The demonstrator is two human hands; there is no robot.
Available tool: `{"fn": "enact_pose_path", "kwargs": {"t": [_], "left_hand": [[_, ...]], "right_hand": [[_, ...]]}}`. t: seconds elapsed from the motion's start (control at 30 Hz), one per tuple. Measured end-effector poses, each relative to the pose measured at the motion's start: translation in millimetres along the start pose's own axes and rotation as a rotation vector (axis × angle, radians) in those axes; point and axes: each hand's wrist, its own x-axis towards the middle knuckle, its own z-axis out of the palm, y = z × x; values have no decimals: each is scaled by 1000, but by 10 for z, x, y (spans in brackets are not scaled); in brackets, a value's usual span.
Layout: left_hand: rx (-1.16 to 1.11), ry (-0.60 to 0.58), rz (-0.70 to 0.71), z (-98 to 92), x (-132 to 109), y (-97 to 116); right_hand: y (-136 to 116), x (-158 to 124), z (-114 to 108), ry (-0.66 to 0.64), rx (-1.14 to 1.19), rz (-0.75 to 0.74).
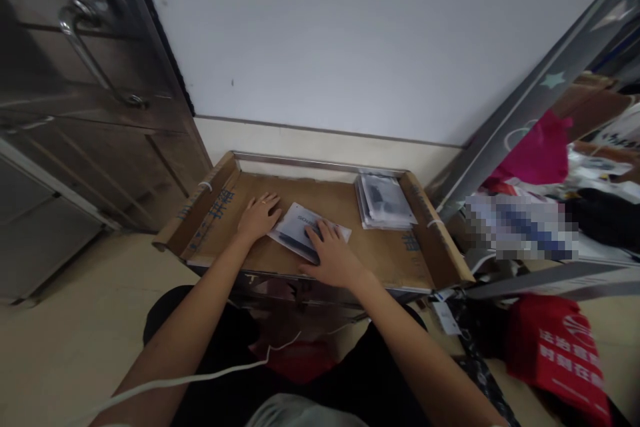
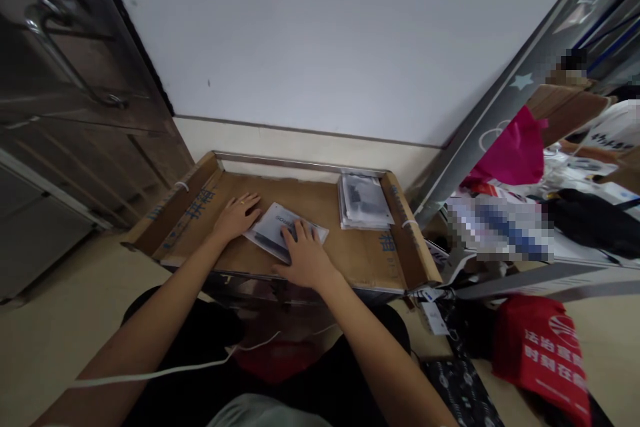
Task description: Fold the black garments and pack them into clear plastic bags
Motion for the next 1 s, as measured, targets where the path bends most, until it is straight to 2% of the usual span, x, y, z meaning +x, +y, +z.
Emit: {"fn": "enact_pose_path", "kwargs": {"t": [0.13,0.3,0.4,0.5,0.6,0.7,0.83,0.9,1.0], "left_hand": [[-16,4,-13,14,5,-23],[-29,-10,-39,30,29,-35],[-39,-5,-37,36,29,-36],[-41,19,-28,40,23,-36],[-42,25,-33,37,20,-35],[-46,19,-35,25,21,-32],[-58,13,-29,14,24,-40],[-62,10,-29,19,27,-49],[-69,6,-38,30,28,-57]], "right_hand": [[11,-379,-31,-31,-104,-36],[-14,-702,-5,50,-226,-28],[-37,-687,44,125,-198,-78],[-106,-554,125,190,-179,-160],[-172,-407,218,208,-170,-208],[-151,-323,234,197,-135,-184],[36,-314,20,257,46,-76],[176,-337,-178,384,174,3],[416,-399,-542,688,275,165]]}}
